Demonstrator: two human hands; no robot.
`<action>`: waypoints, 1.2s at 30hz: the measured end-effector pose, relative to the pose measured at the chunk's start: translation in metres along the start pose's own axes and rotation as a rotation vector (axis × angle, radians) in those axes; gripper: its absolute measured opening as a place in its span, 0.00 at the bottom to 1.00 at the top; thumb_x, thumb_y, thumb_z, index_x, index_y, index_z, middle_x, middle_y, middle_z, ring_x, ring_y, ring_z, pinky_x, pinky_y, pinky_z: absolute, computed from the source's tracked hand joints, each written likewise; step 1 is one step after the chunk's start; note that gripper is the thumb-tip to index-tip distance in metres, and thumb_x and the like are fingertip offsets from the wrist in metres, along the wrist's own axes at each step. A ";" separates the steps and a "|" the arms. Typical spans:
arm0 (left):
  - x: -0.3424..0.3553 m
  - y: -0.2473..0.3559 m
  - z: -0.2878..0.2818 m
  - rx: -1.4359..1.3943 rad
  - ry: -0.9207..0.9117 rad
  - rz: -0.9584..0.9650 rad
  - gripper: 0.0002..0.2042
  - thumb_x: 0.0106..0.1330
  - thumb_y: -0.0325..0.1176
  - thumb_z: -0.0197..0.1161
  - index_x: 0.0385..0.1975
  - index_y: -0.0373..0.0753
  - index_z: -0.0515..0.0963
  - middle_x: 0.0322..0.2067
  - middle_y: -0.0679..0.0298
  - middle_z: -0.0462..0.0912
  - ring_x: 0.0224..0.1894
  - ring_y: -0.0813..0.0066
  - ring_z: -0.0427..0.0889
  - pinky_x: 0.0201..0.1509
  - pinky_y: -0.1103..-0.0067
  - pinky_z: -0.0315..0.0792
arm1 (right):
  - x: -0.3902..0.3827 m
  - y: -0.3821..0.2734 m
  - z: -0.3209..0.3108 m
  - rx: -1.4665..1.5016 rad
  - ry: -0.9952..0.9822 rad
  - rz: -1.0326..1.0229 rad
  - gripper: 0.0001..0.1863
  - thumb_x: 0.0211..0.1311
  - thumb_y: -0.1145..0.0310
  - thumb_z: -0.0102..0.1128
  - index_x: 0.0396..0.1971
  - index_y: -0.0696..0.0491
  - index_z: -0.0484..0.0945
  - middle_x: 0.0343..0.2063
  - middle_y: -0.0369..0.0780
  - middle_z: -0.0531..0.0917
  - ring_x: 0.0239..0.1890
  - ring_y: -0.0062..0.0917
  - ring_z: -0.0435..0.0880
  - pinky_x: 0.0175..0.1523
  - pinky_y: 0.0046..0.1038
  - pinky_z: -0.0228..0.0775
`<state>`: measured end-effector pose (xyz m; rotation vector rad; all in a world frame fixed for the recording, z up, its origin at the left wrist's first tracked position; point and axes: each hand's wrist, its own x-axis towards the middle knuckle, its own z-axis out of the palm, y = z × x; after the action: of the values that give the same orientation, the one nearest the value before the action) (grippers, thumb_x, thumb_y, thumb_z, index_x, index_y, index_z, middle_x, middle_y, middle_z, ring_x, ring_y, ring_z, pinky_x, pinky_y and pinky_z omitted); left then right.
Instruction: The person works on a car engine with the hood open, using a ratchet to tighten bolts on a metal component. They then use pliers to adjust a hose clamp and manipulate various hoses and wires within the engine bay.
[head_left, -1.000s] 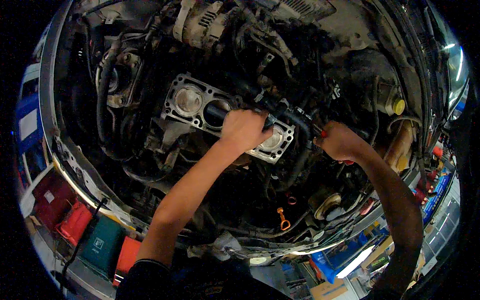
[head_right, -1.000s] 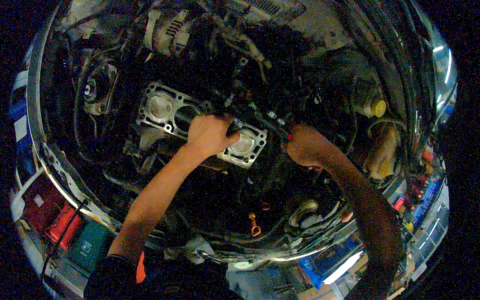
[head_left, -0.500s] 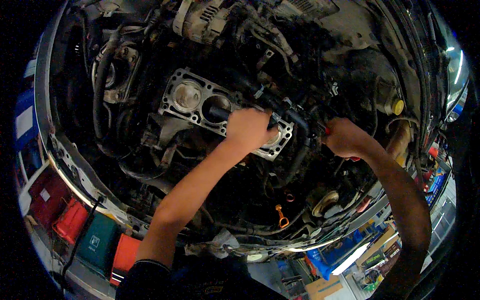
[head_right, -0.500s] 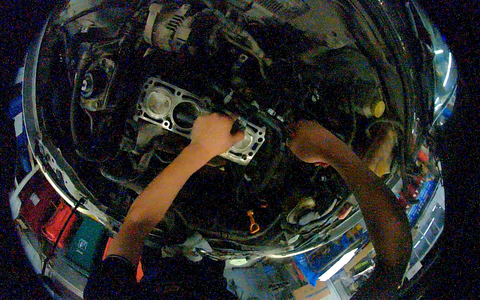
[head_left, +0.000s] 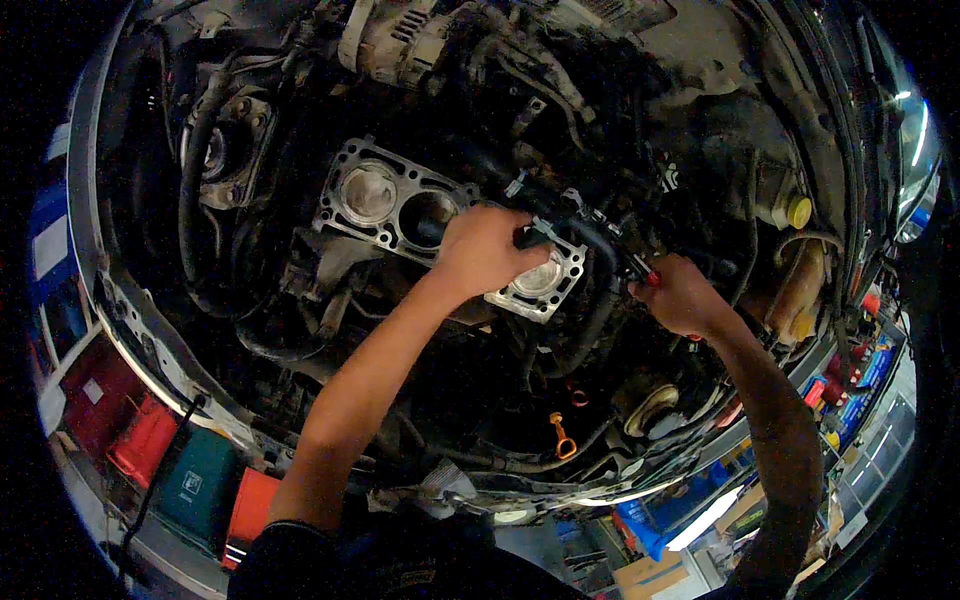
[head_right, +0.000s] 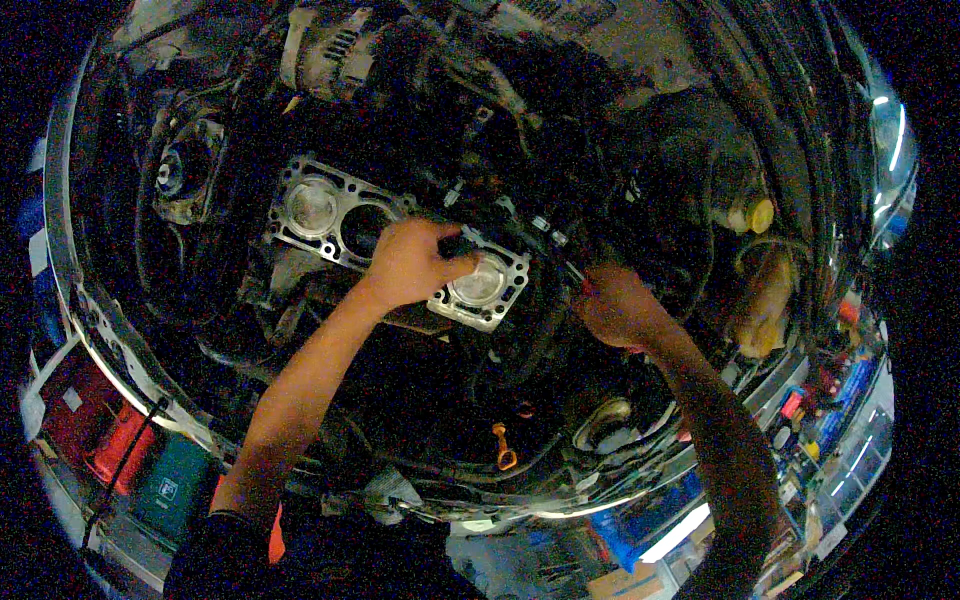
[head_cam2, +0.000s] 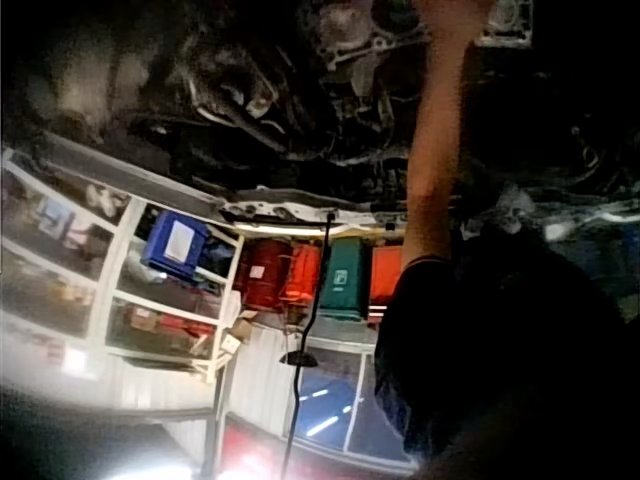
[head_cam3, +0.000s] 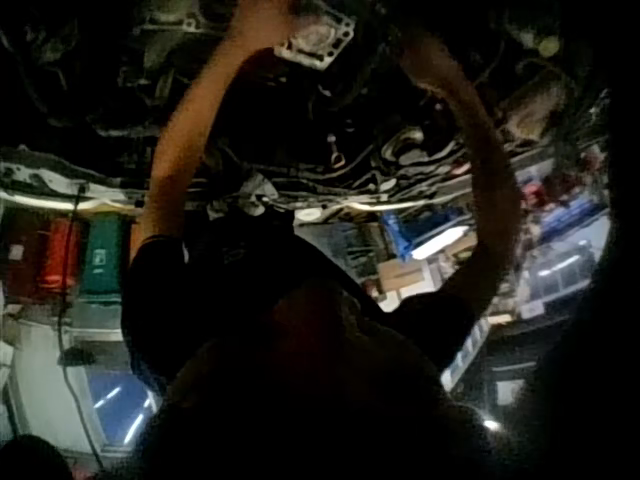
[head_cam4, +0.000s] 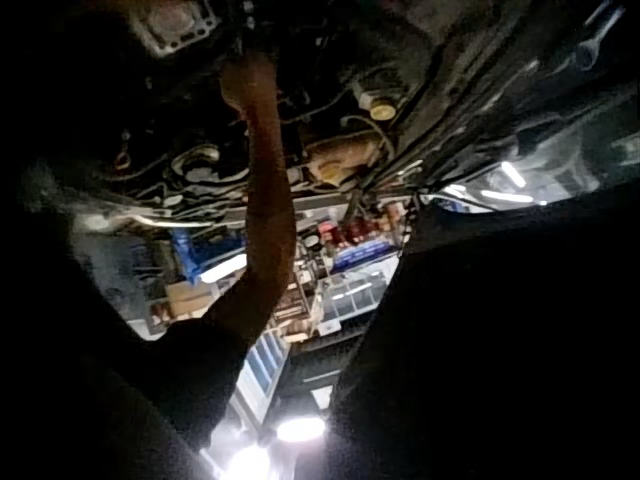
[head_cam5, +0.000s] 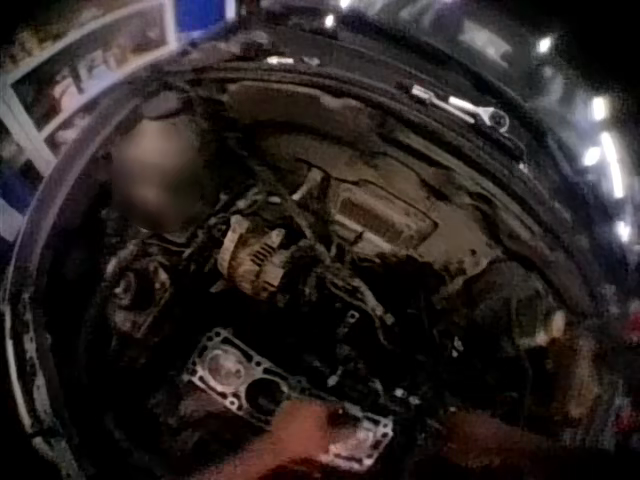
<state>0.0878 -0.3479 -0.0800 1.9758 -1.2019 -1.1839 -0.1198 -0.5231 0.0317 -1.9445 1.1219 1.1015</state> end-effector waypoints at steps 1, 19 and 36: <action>0.000 -0.003 0.001 -0.034 0.011 0.009 0.22 0.55 0.51 0.70 0.38 0.38 0.88 0.25 0.50 0.85 0.34 0.48 0.85 0.42 0.60 0.79 | 0.002 0.004 0.002 0.012 0.007 -0.001 0.17 0.68 0.60 0.64 0.32 0.61 0.77 0.23 0.50 0.79 0.28 0.45 0.80 0.38 0.45 0.71; 0.003 0.001 -0.023 -0.681 -0.116 -0.176 0.13 0.66 0.37 0.71 0.27 0.31 0.85 0.17 0.66 0.80 0.15 0.83 0.74 0.20 0.81 0.66 | 0.027 0.016 0.048 0.405 0.131 -0.200 0.12 0.70 0.63 0.63 0.40 0.58 0.79 0.22 0.37 0.78 0.24 0.23 0.75 0.31 0.33 0.68; 0.017 0.014 -0.062 -0.896 -0.080 -0.244 0.13 0.66 0.37 0.69 0.28 0.32 0.83 0.18 0.63 0.80 0.15 0.80 0.75 0.18 0.81 0.67 | 0.055 -0.004 0.060 0.591 0.130 -0.338 0.08 0.70 0.67 0.62 0.36 0.56 0.76 0.19 0.32 0.75 0.21 0.17 0.72 0.27 0.26 0.64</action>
<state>0.1405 -0.3688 -0.0469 1.3955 -0.3227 -1.5672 -0.1216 -0.4924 -0.0438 -1.6551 0.9920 0.4039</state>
